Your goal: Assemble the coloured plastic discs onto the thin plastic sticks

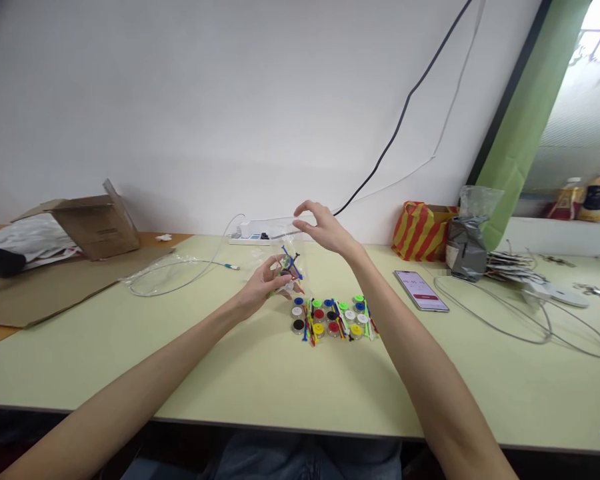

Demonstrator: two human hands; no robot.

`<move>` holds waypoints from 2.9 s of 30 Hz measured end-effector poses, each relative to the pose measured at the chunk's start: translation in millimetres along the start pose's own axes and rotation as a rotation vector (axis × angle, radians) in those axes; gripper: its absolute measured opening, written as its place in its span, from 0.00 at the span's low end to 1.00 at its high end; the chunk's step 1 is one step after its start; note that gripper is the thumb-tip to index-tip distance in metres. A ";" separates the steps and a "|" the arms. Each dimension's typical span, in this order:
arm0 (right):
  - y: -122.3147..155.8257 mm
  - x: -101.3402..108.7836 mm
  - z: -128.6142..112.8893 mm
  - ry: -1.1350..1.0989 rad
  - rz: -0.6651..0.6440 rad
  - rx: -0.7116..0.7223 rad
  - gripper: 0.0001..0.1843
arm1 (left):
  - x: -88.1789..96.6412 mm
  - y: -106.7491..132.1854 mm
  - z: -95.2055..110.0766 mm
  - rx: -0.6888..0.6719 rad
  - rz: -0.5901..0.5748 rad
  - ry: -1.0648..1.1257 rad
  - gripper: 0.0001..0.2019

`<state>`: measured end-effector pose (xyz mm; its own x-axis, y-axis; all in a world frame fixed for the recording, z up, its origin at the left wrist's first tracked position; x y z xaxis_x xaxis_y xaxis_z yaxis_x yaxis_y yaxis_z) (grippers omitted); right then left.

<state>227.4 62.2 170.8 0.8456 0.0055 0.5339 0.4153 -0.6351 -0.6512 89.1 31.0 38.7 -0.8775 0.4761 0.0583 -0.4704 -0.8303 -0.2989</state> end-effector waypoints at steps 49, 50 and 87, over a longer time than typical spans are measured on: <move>120.4 -48.2 17.8 -0.970 0.370 -0.345 0.11 | -10.7 6.5 31.3 -0.081 0.057 0.097 0.14; 120.5 -47.8 17.9 -0.957 0.367 -0.344 0.14 | -10.7 7.1 32.6 -0.093 0.075 0.042 0.15; 120.6 -62.0 2.7 -0.705 0.246 -0.424 0.25 | -12.4 21.7 52.8 -0.284 0.328 -0.253 0.18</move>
<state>226.0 -12.6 57.7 0.9646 0.2188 -0.1475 0.1507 -0.9156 -0.3727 84.8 -8.3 81.8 -0.9867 0.0889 0.1361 -0.1525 -0.7961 -0.5857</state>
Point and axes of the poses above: each hand's wrist, its own y-axis away from the middle knuckle, its own x-axis out of the back of the hand, z = x × y, the point moved 8 cm from there along -y, towards the middle knuckle, and after that the axes turned 6 degrees about -y, right-handed, at the moved point
